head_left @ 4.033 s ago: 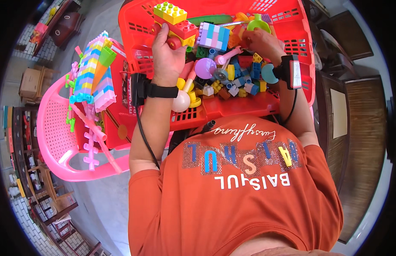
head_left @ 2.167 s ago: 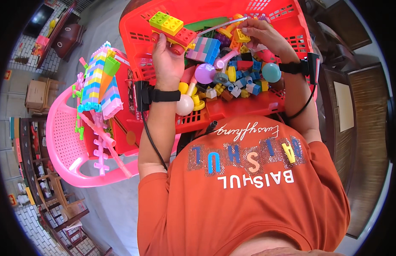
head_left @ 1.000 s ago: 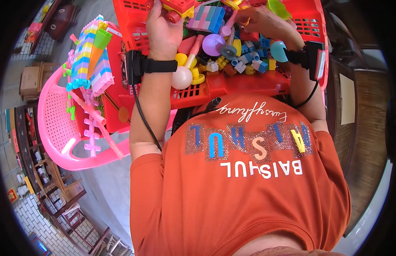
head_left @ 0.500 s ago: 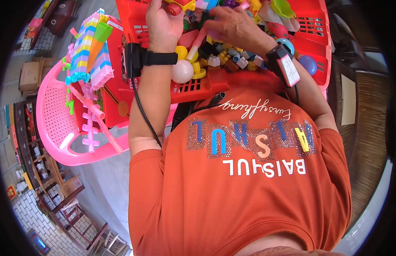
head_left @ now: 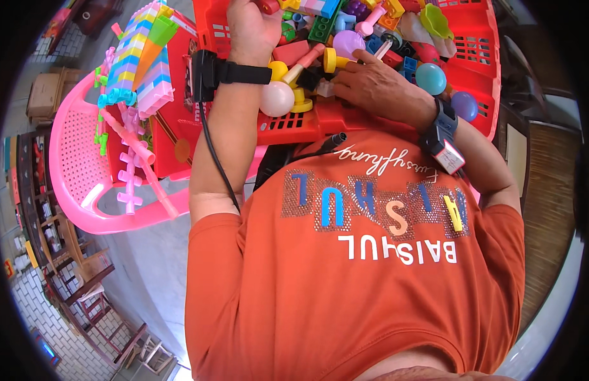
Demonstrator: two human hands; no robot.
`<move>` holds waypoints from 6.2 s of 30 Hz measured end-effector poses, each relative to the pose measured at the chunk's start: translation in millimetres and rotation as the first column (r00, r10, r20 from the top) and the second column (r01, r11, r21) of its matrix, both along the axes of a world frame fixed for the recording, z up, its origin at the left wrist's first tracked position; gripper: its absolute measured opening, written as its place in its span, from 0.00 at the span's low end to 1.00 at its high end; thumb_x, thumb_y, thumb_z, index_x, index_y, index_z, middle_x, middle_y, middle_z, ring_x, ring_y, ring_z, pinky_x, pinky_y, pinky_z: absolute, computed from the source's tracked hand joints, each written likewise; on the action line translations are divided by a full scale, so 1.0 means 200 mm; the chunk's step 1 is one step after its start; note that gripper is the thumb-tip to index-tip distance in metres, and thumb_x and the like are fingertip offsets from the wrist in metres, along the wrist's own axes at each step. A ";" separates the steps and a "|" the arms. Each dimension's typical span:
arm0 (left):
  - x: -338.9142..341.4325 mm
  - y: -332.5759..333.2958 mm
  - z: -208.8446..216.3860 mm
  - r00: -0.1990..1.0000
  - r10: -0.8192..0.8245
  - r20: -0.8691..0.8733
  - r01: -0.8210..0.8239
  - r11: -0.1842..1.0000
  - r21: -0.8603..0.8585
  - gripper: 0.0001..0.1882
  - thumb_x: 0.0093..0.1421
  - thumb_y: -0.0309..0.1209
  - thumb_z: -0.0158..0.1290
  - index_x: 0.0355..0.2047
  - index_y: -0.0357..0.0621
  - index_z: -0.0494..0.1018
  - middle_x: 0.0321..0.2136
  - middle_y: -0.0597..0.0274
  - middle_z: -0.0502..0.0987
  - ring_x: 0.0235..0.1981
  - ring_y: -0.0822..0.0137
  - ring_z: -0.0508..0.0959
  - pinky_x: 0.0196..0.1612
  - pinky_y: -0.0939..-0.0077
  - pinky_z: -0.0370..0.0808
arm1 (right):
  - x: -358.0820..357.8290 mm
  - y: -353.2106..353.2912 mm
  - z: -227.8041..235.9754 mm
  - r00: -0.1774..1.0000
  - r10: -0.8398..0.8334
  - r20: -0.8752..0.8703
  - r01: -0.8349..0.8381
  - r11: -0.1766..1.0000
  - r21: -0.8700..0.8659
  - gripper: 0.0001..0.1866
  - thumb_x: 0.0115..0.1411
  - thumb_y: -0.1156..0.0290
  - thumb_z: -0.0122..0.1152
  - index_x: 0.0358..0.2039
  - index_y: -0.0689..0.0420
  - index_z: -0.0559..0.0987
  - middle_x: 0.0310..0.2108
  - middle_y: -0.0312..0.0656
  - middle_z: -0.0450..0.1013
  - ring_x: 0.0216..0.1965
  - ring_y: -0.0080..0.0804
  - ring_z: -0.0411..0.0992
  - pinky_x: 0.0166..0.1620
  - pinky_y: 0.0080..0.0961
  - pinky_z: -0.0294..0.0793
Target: Sorting and assembling colorful building blocks inside a red plastic basket.
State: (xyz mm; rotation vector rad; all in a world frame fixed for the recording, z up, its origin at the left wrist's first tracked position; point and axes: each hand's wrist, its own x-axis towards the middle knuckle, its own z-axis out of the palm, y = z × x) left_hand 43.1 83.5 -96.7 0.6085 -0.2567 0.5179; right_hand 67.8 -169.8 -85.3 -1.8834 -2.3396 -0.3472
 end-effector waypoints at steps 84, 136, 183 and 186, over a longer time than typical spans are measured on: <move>-0.08 -0.39 0.16 0.953 0.246 -0.178 -0.216 0.961 0.171 0.30 0.55 0.26 0.52 0.57 0.47 0.55 0.50 0.55 0.68 0.49 0.58 0.72 0.53 0.61 0.71 | 0.16 0.20 0.33 -0.173 0.001 -0.985 0.405 0.912 -0.070 0.31 0.56 0.60 0.60 0.54 0.65 0.64 0.47 0.45 0.68 0.47 0.29 0.67 0.49 0.26 0.67; -0.05 -0.30 0.12 0.885 0.236 -0.401 -0.141 0.957 0.254 0.23 0.66 0.46 0.41 0.53 0.43 0.65 0.46 0.59 0.73 0.45 0.63 0.76 0.48 0.65 0.73 | 0.44 0.13 0.30 0.737 -0.266 -0.622 0.602 0.676 0.424 0.17 0.51 0.74 0.63 0.43 0.56 0.74 0.37 0.43 0.70 0.38 0.41 0.72 0.41 0.33 0.73; -0.07 -0.41 0.10 0.928 0.027 -0.371 0.047 0.981 0.188 0.21 0.63 0.43 0.50 0.47 0.46 0.56 0.41 0.59 0.69 0.38 0.69 0.78 0.32 0.75 0.80 | 0.26 0.17 0.27 -0.003 0.100 -0.995 0.444 0.892 0.088 0.18 0.58 0.70 0.60 0.48 0.60 0.74 0.37 0.35 0.75 0.38 0.17 0.70 0.42 0.16 0.70; -0.07 -0.41 0.10 0.927 0.034 -0.374 0.043 0.980 0.195 0.21 0.63 0.43 0.50 0.46 0.44 0.56 0.43 0.57 0.69 0.41 0.68 0.76 0.35 0.73 0.79 | 0.27 0.17 0.26 0.047 0.066 -0.997 0.464 0.882 0.080 0.18 0.58 0.69 0.60 0.48 0.60 0.74 0.36 0.35 0.75 0.38 0.17 0.70 0.41 0.16 0.70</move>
